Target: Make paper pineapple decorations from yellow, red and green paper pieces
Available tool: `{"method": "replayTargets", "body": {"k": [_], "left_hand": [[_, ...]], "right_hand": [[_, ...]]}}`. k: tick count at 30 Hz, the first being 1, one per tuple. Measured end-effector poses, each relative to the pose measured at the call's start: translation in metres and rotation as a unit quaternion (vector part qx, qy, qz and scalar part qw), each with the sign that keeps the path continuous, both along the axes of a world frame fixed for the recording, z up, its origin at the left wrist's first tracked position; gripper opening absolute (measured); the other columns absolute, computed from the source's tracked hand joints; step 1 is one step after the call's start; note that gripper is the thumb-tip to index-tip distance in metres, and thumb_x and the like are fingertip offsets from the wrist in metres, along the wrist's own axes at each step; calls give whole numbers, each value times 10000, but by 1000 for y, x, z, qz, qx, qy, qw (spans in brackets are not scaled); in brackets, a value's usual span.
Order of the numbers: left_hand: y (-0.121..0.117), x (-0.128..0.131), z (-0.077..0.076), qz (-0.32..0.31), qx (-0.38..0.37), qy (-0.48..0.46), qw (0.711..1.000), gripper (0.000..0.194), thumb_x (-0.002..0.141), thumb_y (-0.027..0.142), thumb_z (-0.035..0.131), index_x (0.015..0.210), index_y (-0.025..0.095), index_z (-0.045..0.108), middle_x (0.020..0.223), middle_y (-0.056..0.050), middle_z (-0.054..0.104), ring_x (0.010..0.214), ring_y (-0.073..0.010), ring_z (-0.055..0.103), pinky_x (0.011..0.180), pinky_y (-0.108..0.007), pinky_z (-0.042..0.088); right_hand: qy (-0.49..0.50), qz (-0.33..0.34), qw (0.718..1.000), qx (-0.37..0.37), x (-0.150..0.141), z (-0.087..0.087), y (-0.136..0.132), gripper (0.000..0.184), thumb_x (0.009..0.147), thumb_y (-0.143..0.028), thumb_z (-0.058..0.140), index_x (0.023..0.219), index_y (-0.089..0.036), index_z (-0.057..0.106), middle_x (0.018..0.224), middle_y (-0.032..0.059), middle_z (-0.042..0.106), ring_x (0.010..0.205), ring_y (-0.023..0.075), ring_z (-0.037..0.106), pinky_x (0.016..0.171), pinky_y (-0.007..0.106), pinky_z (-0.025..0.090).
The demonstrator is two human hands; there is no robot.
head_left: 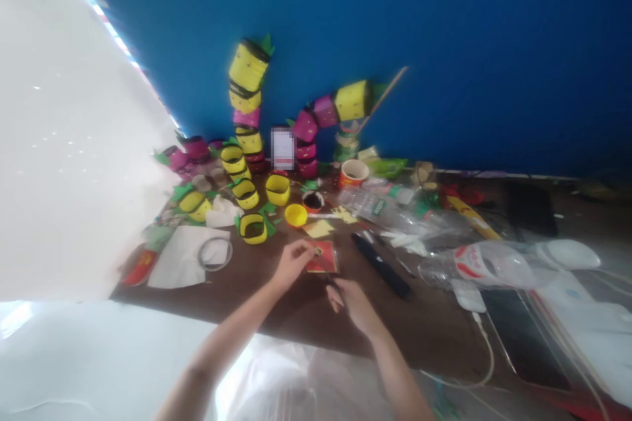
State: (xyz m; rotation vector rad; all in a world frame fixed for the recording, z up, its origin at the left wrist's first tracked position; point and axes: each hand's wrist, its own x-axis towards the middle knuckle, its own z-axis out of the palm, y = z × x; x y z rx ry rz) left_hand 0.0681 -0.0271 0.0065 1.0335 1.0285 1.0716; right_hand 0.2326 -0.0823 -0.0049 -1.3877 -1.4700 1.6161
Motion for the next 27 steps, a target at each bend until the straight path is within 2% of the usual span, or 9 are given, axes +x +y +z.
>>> {"method": "replayTargets", "body": {"k": [9,18,27], "left_hand": [[0,1,0,1,5,-5,1000,215,694,324,653,624,137,573,613,12,571,603,-102,510,625,-215,387],[0,2,3,3,1,-3,1000,225,698,336,652,621,141,571,611,13,569,588,-98,506,623,-219,396],[0,2,2,4,4,3,1000,233,701,350,649,622,141,584,621,6,578,602,-104,516,630,-226,401]], "right_hand": [[3,1,1000,4,0,3,0,351,820,-361,500,528,-170,457,463,-29,484,461,91,426,510,230,304],[11,1,1000,3,1,-1,0,345,823,-319,482,513,-174,434,456,-31,479,466,92,432,514,227,304],[9,-1,1000,2,0,2,0,359,818,-362,495,516,-175,439,457,-30,470,459,92,419,509,228,305]]}}
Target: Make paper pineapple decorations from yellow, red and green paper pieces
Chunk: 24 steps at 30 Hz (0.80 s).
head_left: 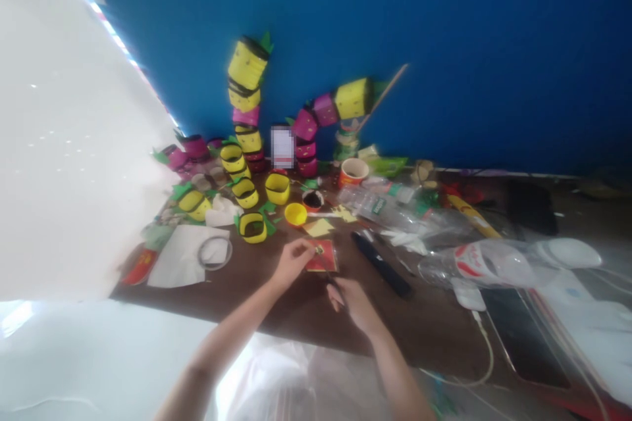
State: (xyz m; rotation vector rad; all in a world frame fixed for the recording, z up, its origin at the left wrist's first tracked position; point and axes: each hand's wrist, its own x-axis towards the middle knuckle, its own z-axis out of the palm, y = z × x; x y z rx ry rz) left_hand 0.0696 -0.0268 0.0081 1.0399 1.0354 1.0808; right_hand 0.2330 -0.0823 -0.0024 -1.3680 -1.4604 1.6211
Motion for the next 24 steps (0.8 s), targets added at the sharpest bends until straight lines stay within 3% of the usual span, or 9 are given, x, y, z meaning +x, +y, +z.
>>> {"method": "replayTargets", "body": {"k": [24], "left_hand": [[0,-1,-5,-15,-3,-10,1000,236,691,343,655,616,136,571,609,20,555,593,-92,487,616,-212,376]], "right_hand": [[1,-13,1000,-7,1,-6,-1,373,787,-426,527,518,-175,466,467,-24,485,470,104,437,512,236,326]]}}
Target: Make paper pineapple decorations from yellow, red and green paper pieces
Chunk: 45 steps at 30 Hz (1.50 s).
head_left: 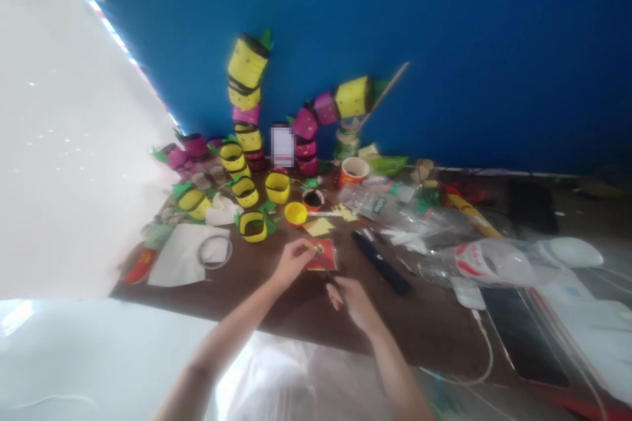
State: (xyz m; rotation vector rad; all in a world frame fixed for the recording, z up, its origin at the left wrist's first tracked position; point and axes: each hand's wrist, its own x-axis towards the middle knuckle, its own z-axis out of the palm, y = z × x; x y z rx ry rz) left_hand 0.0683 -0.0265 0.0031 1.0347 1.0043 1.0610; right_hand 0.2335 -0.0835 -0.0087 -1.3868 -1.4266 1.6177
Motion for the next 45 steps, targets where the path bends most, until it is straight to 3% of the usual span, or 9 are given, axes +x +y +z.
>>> {"method": "replayTargets", "body": {"k": [20,30,45], "left_hand": [[-1,0,3,-3,0,7,1000,242,687,347,652,604,139,561,581,25,524,549,-81,451,573,-206,365],[0,-2,-4,-25,1,14,1000,244,692,336,652,591,134,559,575,19,500,539,-78,433,527,-188,348],[1,-4,1,-17,9,14,1000,236,696,317,639,591,128,543,580,21,503,552,-79,439,545,-194,337]], "right_hand": [[-2,11,1000,2,1,5,1,397,778,-456,529,504,-181,448,452,-26,480,455,102,440,505,234,338],[5,27,1000,5,2,6,2,419,772,-495,528,508,-177,457,444,-24,478,446,98,431,494,233,343],[3,22,1000,5,2,8,3,388,788,-427,510,496,-179,445,449,-26,459,446,96,417,492,231,316]]}}
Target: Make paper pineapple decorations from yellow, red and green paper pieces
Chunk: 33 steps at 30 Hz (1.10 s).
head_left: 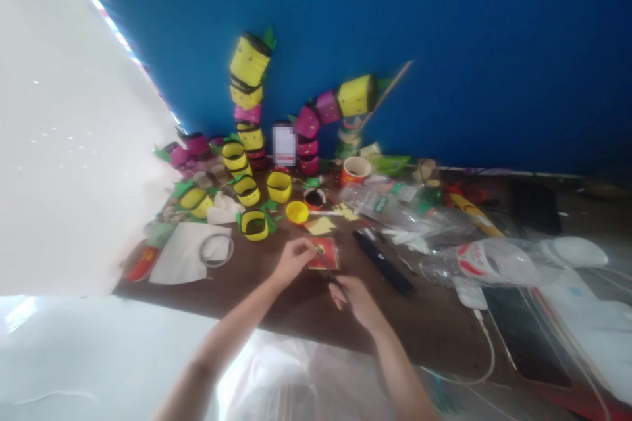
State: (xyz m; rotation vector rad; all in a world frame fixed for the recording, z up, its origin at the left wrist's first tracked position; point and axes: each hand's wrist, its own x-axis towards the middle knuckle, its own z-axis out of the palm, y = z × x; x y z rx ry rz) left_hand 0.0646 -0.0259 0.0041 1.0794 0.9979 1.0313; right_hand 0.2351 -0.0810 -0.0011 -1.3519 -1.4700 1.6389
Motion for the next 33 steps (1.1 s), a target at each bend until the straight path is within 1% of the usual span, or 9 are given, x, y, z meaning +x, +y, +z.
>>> {"method": "replayTargets", "body": {"k": [6,10,15,21,25,33], "left_hand": [[0,0,-2,2,-2,-2,1000,247,695,332,640,595,130,538,583,23,498,547,-77,428,537,-195,326],[0,0,-7,-3,-1,-3,1000,254,687,346,646,604,129,545,585,20,505,544,-81,437,533,-197,329],[1,0,-11,-7,3,-5,1000,230,695,314,638,613,126,534,577,26,495,527,-73,426,521,-191,324],[0,0,-5,1,6,-7,1000,225,685,296,638,591,128,521,579,28,494,544,-73,431,538,-189,333],[0,1,-1,2,1,-6,1000,230,684,305,632,587,128,520,558,34,479,517,-69,413,516,-188,323],[0,1,-1,5,-3,-10,1000,228,679,301,632,583,129,516,560,34,473,517,-68,408,501,-185,310]], "right_hand": [[3,-1,1000,-5,1,-3,0,387,785,-436,512,505,-176,449,463,-22,455,458,97,409,492,231,312],[9,-4,1000,-10,1,-4,0,376,786,-426,514,516,-174,442,470,-29,443,459,91,398,486,225,303],[14,-10,1000,-11,0,-5,0,387,779,-435,519,506,-173,437,465,-34,432,453,85,384,478,223,295],[22,-7,1000,-10,1,-8,0,371,788,-402,520,508,-172,435,461,-36,433,451,83,386,476,221,284],[24,-7,1000,-9,1,-9,0,357,793,-372,520,511,-171,433,458,-37,431,449,81,382,475,219,280],[20,-12,1000,-12,0,-7,-1,348,784,-370,533,515,-170,441,469,-33,438,453,83,389,470,217,277]]}}
